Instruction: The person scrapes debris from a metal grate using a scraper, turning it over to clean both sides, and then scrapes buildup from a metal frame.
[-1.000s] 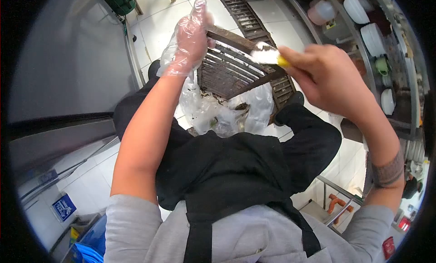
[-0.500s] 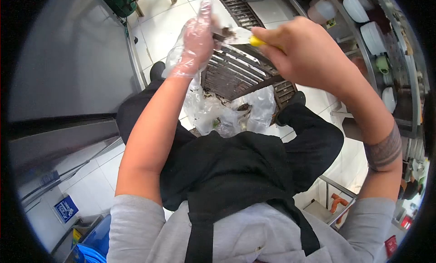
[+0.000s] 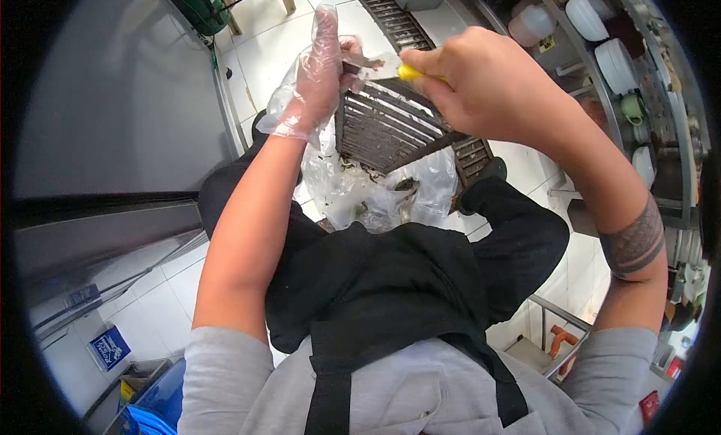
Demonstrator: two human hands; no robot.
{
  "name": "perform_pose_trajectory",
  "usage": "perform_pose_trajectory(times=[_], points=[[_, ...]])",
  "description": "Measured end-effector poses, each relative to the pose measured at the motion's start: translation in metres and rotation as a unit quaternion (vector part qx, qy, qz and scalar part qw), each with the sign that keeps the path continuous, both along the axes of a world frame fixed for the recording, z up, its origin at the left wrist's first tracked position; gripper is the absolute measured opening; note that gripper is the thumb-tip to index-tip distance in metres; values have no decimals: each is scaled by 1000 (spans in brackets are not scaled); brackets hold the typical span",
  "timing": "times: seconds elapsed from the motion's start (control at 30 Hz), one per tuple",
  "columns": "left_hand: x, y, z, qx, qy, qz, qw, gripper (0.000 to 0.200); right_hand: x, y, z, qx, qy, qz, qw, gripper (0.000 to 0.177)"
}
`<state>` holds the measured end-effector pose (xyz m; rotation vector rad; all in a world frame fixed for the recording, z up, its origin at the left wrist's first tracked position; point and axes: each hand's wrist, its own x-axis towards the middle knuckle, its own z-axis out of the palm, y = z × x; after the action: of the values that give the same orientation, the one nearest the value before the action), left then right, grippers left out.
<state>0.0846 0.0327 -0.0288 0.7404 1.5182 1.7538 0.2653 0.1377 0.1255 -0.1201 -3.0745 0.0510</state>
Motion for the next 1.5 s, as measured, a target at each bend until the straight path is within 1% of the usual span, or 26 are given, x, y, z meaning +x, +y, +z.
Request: perform_pose_trajectory(times=[0.07,0.17,0.23,0.27,0.3,0.33,0.37,0.43,0.5,0.57,0.6,0.63,0.7,0.77,0.83,0.87,0.97,1.0,1.1,1.17,1.23,1.3,1.33,1.43,1.47,1.5], points=[[1,-3,-2,-5,1,-4,1000,90,15,-1,12,21,-67,-31,997,21],[-1,-2,-1,31,-20,-32,999,90,44,2,21,44,-70,-29,996,21],[-2,-2,0,25,3,-68,997,90,38,1,11,21,-51,-52,997,20],[2,0,2,25,7,-75,997,90,26,2,-1,11,-27,-32,999,19],[7,3,2,-4,-11,-25,1000,91,13,3,-6,4,0,-14,1000,19],[12,6,6,-32,-29,26,999,92,-3,-2,-1,13,-21,-34,999,20],[13,6,9,-21,-36,53,998,95,-6,2,-1,14,-17,-42,999,20],[-3,-1,6,21,-34,-76,996,96,-10,3,-3,5,-39,-16,999,21],[-6,-2,3,23,-18,-93,995,97,10,1,14,2,-70,-37,997,22],[-7,0,3,25,0,-107,994,97,28,2,24,47,-109,-40,992,22],[-5,2,3,18,-8,-98,995,97,30,0,27,25,-117,-50,992,23],[-4,5,2,10,-15,-92,996,96,26,0,22,26,-113,-52,992,23],[-4,7,0,13,-10,-122,992,100,7,-1,5,-27,-39,-51,998,22],[5,1,8,-20,-74,-22,997,104,-14,5,-5,-16,-37,-46,998,21],[1,-6,9,-21,-90,-9,996,106,-24,4,-6,-25,2,12,1000,20],[2,-9,9,-23,-86,-29,996,105,-18,3,-1,-28,-46,-8,999,19],[0,-4,4,-4,-85,-41,996,103,9,0,12,-12,-63,-16,998,18],[-1,-4,4,-12,-73,-40,996,104,16,-1,13,27,-78,1,997,23],[1,4,3,-20,-57,-36,997,101,0,0,-1,-12,-29,9,999,22],[6,-1,13,41,-123,-102,986,96,-23,0,-4,-11,-49,-3,999,21],[-1,-6,7,32,-143,-78,986,95,-31,-3,-8,-10,-27,28,999,21],[-16,-10,-10,46,-127,-149,980,98,-16,-5,1,-5,-55,16,998,24],[-16,-8,-8,44,-130,-145,980,98,-5,-4,9,6,-79,-3,997,27],[-6,-2,-7,25,-99,-62,993,101,31,1,20,1,-98,-36,995,34],[-5,-1,-9,12,-91,-52,994,102,36,0,18,8,-79,-44,996,23],[-6,-4,-7,33,-12,-67,997,97,39,1,14,12,-64,-53,997,19]])
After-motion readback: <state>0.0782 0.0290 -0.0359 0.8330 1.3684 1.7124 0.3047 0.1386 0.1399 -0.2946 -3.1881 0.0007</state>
